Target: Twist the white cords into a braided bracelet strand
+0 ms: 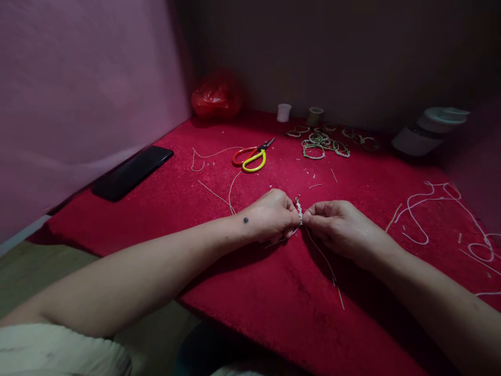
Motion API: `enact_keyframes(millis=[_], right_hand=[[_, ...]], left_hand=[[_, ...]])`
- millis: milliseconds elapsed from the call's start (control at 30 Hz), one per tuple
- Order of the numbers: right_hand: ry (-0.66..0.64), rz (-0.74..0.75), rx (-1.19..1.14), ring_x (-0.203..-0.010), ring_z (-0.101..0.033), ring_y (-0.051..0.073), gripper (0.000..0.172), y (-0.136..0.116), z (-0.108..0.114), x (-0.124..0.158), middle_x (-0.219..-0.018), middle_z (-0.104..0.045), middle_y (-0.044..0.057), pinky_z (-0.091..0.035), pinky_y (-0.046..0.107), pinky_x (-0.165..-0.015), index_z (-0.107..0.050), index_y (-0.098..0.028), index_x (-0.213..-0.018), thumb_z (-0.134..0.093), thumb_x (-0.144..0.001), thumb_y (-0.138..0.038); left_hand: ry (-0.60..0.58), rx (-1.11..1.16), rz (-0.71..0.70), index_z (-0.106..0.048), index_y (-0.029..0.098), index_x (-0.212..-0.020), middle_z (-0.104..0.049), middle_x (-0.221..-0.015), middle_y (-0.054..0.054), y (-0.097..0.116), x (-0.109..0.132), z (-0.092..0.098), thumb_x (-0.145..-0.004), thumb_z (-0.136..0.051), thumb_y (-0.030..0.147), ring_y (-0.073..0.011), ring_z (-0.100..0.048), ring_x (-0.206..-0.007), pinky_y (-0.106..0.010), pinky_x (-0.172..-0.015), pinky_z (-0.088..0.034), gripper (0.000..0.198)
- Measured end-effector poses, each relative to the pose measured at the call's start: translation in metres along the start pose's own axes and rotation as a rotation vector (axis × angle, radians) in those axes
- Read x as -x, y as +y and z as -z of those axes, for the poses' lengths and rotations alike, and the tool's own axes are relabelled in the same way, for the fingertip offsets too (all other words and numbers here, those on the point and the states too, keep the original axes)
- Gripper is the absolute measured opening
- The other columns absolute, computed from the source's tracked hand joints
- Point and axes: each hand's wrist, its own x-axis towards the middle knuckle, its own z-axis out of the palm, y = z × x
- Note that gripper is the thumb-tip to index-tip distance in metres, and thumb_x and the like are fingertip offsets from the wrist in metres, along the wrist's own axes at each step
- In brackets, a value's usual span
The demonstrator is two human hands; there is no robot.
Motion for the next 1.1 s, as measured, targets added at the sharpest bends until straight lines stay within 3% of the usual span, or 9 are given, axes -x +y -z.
enact_keyframes(millis=[433,700,900,1100], right_hand=[[0.054,0.098,0.173,-0.039,-0.029,0.005,0.021,0.014,0.002,-0.008,-0.046,-0.035,-0.005,-0.016,0.021,-0.037,-0.051,-0.017,-0.062,-0.055,-0.072,-0.035],[0.077,0.107,0.013,-0.038,-0.029,0.004,0.018,0.006,-0.001,0.003,-0.046,-0.037,-0.006,-0.020,0.019,-0.035,-0.048,-0.017,-0.065,-0.054,-0.075,-0.030],[0.048,0.035,0.040,-0.027,-0.025,0.004,0.012,0.001,0.001,0.007,-0.039,-0.035,-0.009,-0.016,0.019,-0.028,-0.051,-0.018,-0.071,-0.054,-0.076,-0.028],[0.056,0.132,0.123,-0.033,-0.029,0.004,0.009,0.006,0.003,0.004,-0.041,-0.038,-0.008,-0.020,0.018,-0.032,-0.054,-0.017,-0.066,-0.058,-0.071,-0.023]], left_hand=[[-0.014,-0.008,0.020,-0.048,0.016,-0.050,-0.040,-0.035,0.003,0.004,0.002,0.001,-0.074,-0.047,0.023,-0.0071,-0.034,-0.027,-0.021,-0.031,-0.023,0.026],[-0.071,-0.010,0.009,-0.048,0.017,-0.056,-0.041,-0.037,0.004,0.003,0.004,0.006,-0.076,-0.048,0.029,-0.0068,-0.035,-0.027,-0.021,-0.032,-0.025,0.023],[-0.162,0.033,-0.068,-0.049,0.017,-0.063,-0.042,-0.042,0.006,-0.002,0.006,0.008,-0.073,-0.048,0.024,-0.0054,-0.033,-0.028,-0.021,-0.031,-0.022,0.013],[-0.115,-0.031,-0.084,-0.050,0.017,-0.064,-0.039,-0.041,0.006,-0.003,0.004,0.006,-0.072,-0.047,0.021,-0.0055,-0.032,-0.029,-0.020,-0.032,-0.021,0.009]])
